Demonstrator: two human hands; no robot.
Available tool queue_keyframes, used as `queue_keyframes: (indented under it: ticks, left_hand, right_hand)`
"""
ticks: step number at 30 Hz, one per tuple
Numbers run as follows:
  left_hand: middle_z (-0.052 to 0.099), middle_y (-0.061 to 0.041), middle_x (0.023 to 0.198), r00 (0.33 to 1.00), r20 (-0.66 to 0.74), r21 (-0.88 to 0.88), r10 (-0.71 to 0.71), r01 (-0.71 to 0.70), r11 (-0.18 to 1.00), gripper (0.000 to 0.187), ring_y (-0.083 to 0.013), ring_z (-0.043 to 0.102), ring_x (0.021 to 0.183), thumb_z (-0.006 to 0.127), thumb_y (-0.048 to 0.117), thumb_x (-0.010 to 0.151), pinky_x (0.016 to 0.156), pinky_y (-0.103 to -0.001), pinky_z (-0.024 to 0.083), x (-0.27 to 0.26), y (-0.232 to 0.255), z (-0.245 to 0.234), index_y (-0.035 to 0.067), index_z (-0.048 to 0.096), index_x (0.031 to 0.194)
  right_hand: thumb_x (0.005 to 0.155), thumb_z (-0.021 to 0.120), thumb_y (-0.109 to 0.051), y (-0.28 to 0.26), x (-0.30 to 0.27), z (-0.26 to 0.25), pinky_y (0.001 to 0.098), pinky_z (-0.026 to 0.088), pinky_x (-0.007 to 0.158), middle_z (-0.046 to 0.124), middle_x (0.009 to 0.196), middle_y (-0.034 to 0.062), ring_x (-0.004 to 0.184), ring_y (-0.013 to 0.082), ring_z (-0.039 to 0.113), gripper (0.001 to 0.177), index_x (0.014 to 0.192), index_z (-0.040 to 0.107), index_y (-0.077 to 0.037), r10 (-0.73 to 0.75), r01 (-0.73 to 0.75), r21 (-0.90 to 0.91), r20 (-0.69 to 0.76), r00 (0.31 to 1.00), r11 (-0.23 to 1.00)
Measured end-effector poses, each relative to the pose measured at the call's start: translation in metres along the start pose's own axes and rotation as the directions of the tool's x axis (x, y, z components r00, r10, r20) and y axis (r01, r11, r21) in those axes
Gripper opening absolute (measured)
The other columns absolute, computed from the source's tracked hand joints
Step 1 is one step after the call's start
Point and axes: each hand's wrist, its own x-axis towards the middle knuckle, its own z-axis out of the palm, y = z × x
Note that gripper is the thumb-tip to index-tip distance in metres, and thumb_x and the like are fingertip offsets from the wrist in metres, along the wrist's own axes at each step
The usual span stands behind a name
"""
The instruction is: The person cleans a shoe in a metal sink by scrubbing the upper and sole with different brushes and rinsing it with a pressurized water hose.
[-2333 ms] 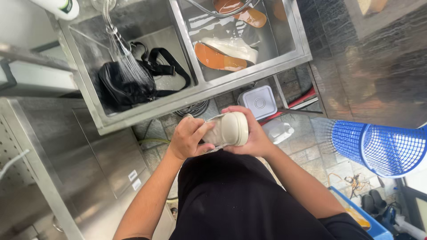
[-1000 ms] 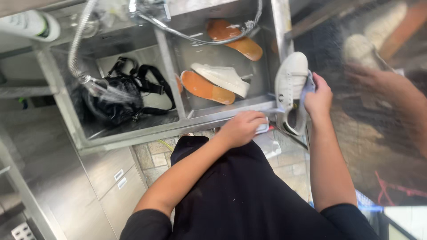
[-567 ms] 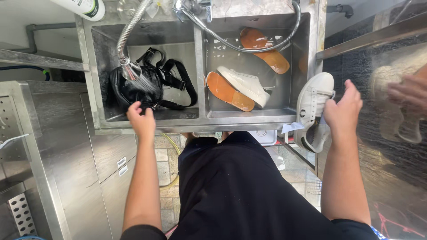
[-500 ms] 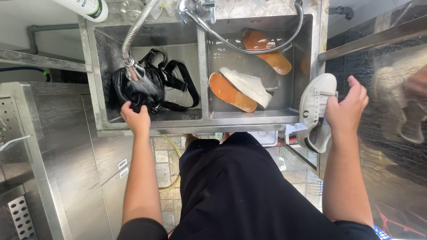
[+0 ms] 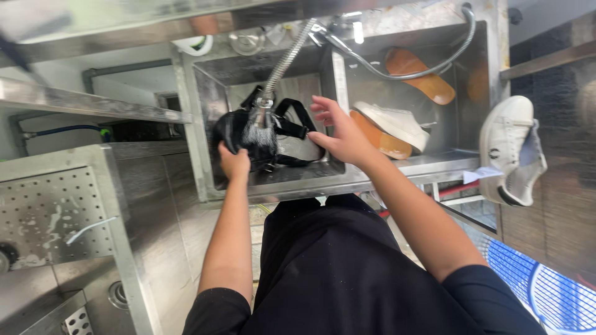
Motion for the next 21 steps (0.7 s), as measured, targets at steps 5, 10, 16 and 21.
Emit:
queue_keyframes:
  ticks: [5,10,16,21]
  left_hand:
    - [0.075,-0.008,0.1,0.97,0.144,-0.378,0.194,-0.127,0.917,0.039,-0.018,0.068,0.093,0.073,0.018,0.089,0.087,-0.032,0.052,-0.013,0.017,-0.021,0.006,0.067,0.127]
    - [0.073,-0.005,0.102,0.883,0.34,-0.658,0.323,-0.022,0.753,0.032,-0.0117,0.062,0.092,0.072,0.018,0.098,0.087,-0.03,0.051,-0.019,0.047,-0.053,-0.004,0.071,0.121]
    - [0.069,-0.009,0.113,0.85,0.276,-0.649,0.448,-0.179,0.739,0.053,-0.0172,0.065,0.098,0.072,0.013,0.09,0.086,-0.033,0.053,-0.04,0.09,-0.038,0.002,0.058,0.139]
    - [0.066,-0.008,0.11,0.682,0.259,0.08,0.683,-0.72,0.689,0.026,-0.0313,0.065,0.11,0.076,0.015,0.089,0.089,-0.041,0.055,-0.05,0.088,-0.019,0.01,0.067,0.113]
  right_hand:
    - [0.084,0.084,-0.006,0.01,0.065,0.091,0.0363,0.05,0.102,0.055,0.14,0.0098,0.119,0.0183,0.059,0.078,0.147,0.038,-0.007,0.123,-0.125,0.308,0.025,0.992,0.943]
    - [0.088,0.08,0.003,0.0,0.063,0.109,0.0326,0.055,0.097,0.063,0.135,0.0094,0.103,0.0111,0.061,0.059,0.137,0.049,-0.006,0.094,-0.095,0.442,0.024,0.995,0.892]
    - [0.086,0.079,0.003,-0.029,0.055,0.099,0.0299,0.054,0.096,0.062,0.131,0.0053,0.101,0.0081,0.061,0.074,0.145,0.037,-0.011,-0.023,-0.014,0.426,0.082,0.996,0.905]
    - [0.086,0.078,0.003,-0.002,0.054,0.113,0.0312,0.052,0.093,0.061,0.116,0.0066,0.103,0.0106,0.06,0.058,0.135,0.049,-0.006,0.047,-0.096,0.367,0.139,0.989,0.925]
